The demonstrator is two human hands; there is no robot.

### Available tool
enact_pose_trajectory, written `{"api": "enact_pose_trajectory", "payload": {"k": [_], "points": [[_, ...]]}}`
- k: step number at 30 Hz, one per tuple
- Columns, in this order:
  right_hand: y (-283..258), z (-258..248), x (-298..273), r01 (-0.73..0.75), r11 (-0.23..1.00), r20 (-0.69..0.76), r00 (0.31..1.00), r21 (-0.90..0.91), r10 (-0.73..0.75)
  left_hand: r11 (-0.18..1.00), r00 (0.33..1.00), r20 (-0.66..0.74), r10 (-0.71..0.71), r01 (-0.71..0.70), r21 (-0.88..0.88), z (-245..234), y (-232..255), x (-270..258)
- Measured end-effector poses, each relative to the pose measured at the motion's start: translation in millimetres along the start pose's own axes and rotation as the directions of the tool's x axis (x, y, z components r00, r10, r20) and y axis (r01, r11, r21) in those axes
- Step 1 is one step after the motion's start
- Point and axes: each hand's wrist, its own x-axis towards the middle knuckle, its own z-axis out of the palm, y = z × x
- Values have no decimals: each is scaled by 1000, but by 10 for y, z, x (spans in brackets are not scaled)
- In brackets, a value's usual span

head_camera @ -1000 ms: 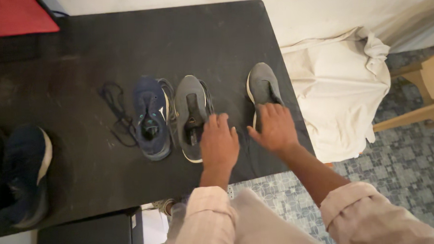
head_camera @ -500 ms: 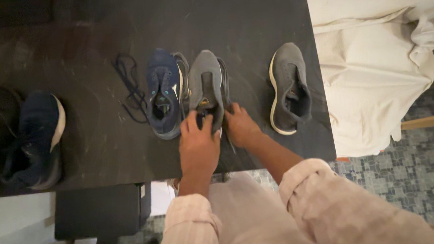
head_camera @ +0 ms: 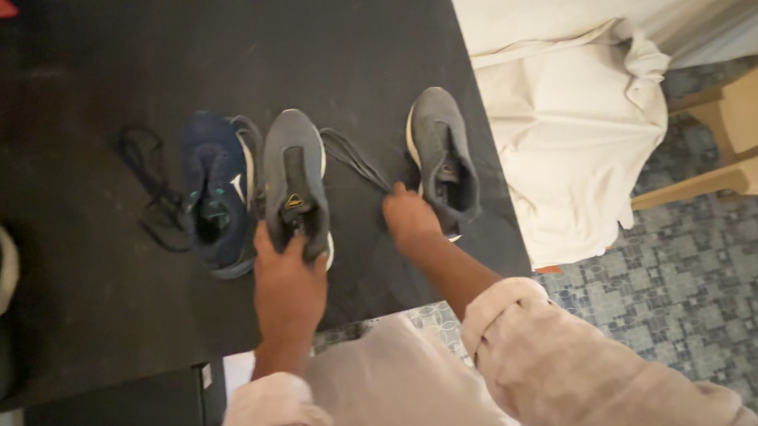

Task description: The person unlaces a blue sneaker on a table, removes the laces, and then re-laces the same shoe by threading the laces through the eyelets and tying them. The person handles multiple shoes on the table but focuses on one blue sneaker for the lacing task.

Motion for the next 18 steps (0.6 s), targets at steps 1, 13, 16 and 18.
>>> {"api": "enact_pose_trajectory", "payload": {"k": [1,13,16,18], "points": [[40,35,40,-2,999,-1,1000,-38,2,999,999,29,-32,33,-38,-15,-28,11],[-229,-360,-114,-129,986,206,967,-109,150,939,972,41,-231,234,-253,108,-332,261],[-429,-510,-224,-35,986,90,996,161,20,961,986,48,-157,164,-221,225,-484,321],[-549,-564,-274,93,874,-101,994,476,-51,971,987,67,-146,156,-184,281,-552,354]]}}
